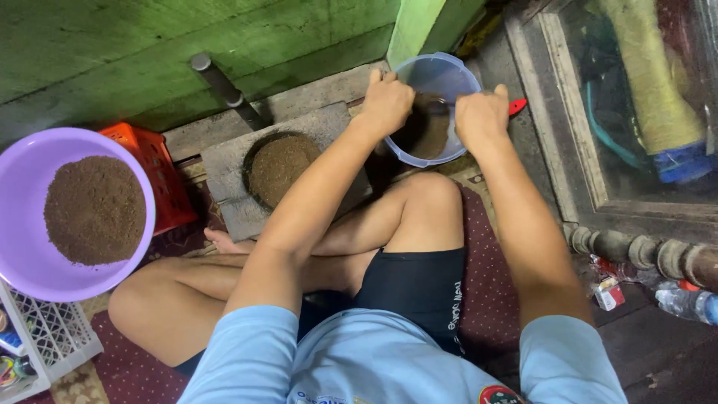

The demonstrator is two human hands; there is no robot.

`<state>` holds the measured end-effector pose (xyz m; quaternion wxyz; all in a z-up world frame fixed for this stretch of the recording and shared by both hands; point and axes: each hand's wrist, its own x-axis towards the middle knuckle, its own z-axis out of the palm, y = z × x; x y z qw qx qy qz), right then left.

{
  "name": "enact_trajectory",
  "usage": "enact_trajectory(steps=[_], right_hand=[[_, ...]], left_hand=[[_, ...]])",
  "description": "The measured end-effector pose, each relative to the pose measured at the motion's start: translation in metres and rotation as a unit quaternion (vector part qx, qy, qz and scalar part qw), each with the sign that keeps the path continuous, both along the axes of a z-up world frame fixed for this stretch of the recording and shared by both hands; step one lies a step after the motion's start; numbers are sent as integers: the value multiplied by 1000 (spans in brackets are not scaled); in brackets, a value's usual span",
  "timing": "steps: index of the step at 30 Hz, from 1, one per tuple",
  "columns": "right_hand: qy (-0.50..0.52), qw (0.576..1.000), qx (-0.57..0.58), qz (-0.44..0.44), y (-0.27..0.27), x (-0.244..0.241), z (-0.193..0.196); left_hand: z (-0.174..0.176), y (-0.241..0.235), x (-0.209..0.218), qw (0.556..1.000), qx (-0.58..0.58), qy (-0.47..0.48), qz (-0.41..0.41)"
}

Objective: Scooping brown powder from a stone mortar into a plastic container using a spoon and hands.

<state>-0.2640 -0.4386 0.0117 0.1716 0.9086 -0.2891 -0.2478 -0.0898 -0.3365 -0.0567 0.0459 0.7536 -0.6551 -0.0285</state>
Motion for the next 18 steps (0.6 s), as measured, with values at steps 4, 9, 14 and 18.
enact_trajectory(steps=[4,9,14,18], right_hand=[[-131,978,-123,101,-10,-10,-34],[110,992,61,-16,28,16,3],[-88,992,-68,59,-7,14,-69],[-58,996,70,17,-5,23,-79]], left_hand=[[17,-6,-8,992,128,-12,-12],[32,-3,-11,993,1,-117,5],[-7,-21,-14,994,-65,-87,-11],[-31,-25,-19,993,25,-113,-33]])
